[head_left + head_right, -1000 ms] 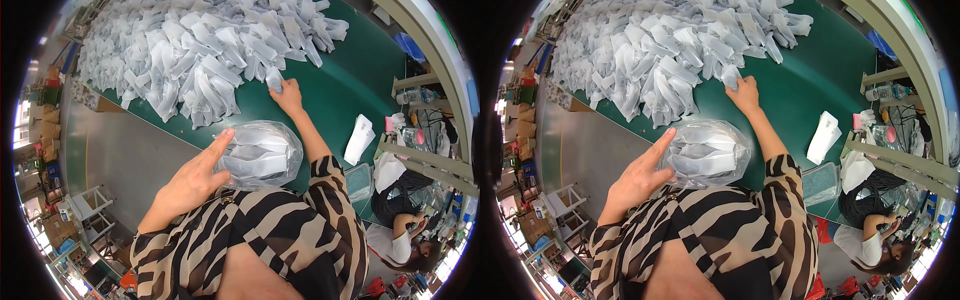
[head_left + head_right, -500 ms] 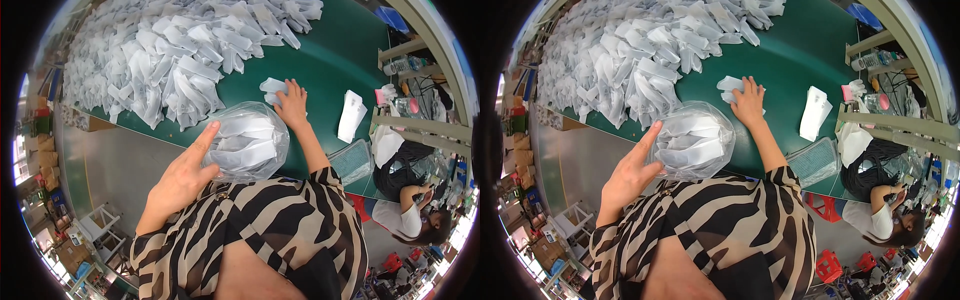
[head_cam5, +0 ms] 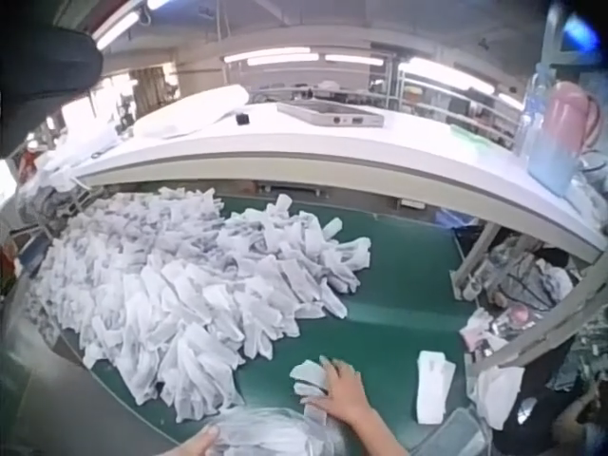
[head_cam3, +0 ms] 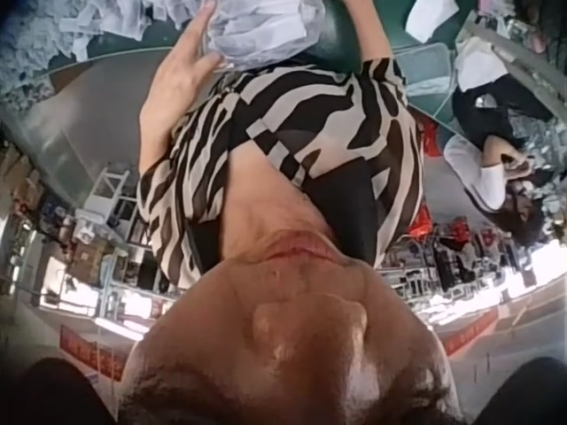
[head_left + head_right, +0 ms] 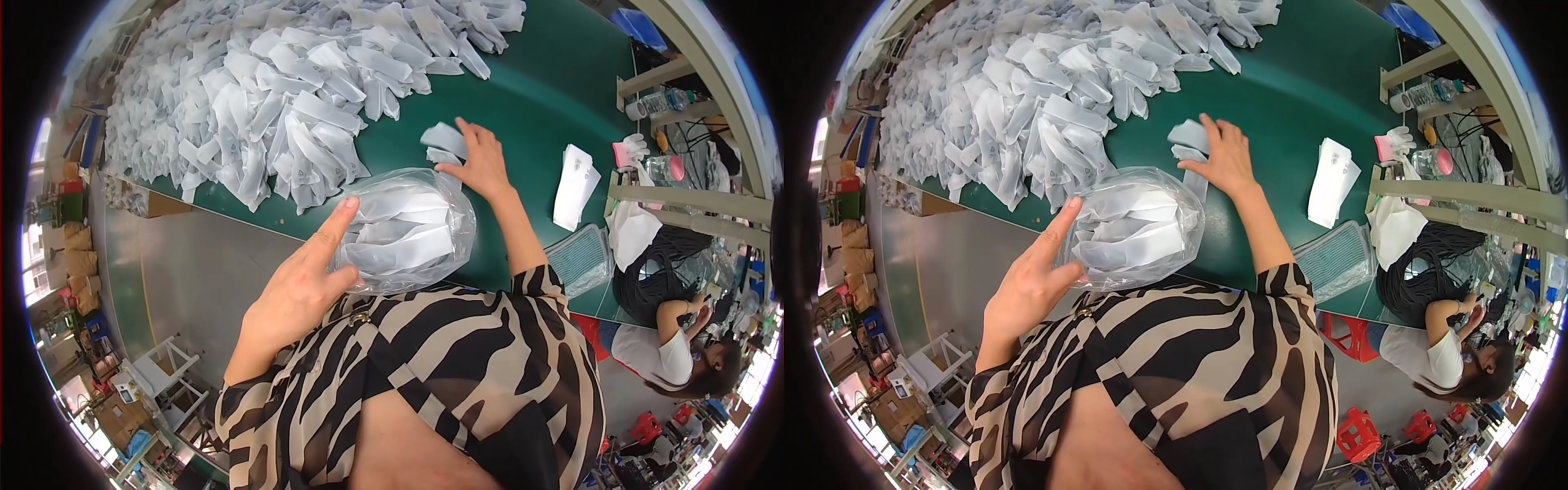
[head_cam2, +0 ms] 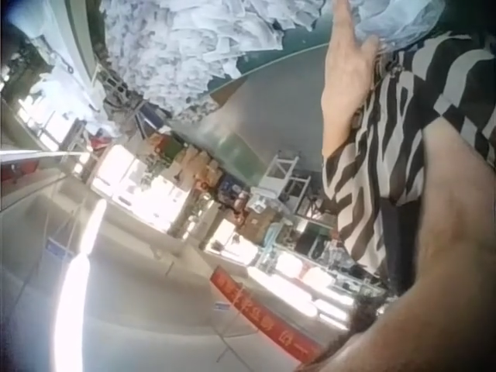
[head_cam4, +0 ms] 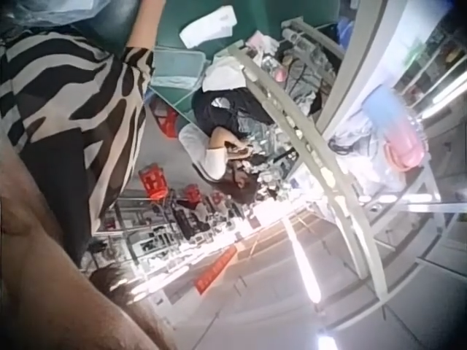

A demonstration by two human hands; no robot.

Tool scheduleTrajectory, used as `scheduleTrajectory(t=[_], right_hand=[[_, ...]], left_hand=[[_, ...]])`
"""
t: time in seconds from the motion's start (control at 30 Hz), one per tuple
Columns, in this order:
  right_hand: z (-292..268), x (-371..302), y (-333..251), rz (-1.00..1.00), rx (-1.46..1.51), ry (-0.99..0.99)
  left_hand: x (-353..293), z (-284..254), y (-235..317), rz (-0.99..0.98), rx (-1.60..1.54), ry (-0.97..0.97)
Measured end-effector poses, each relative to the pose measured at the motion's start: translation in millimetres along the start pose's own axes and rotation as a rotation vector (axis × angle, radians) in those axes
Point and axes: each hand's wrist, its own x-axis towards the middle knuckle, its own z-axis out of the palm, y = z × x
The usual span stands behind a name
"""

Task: Packing white plastic or fabric components into clear plastic bags on a production line.

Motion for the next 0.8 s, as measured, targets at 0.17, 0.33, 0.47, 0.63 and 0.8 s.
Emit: scheduleTrajectory(t=[0.17, 0.33, 0.47, 0.63, 0.8], right_hand=[[30, -33, 2, 0.034, -0.226, 0.011], [69, -63, -7, 0.198, -0.273, 0.13], [69, -69, 0, 0.267, -0.136, 0.073], [29, -46, 26, 0.313, 0.366, 0.366], [-123, -22, -96, -0.225, 0.79, -0.022]], left_hand=[[3, 0, 0, 0.021, -0.002, -0.007], [5, -1, 3, -0.004, -0.001, -0.019], [3, -2, -1, -0.011, -0.046, -0.087], [7, -5, -3, 0.021, -0.059, -0.075], [-4, 3, -8, 0.013, -0.071, -0.036]])
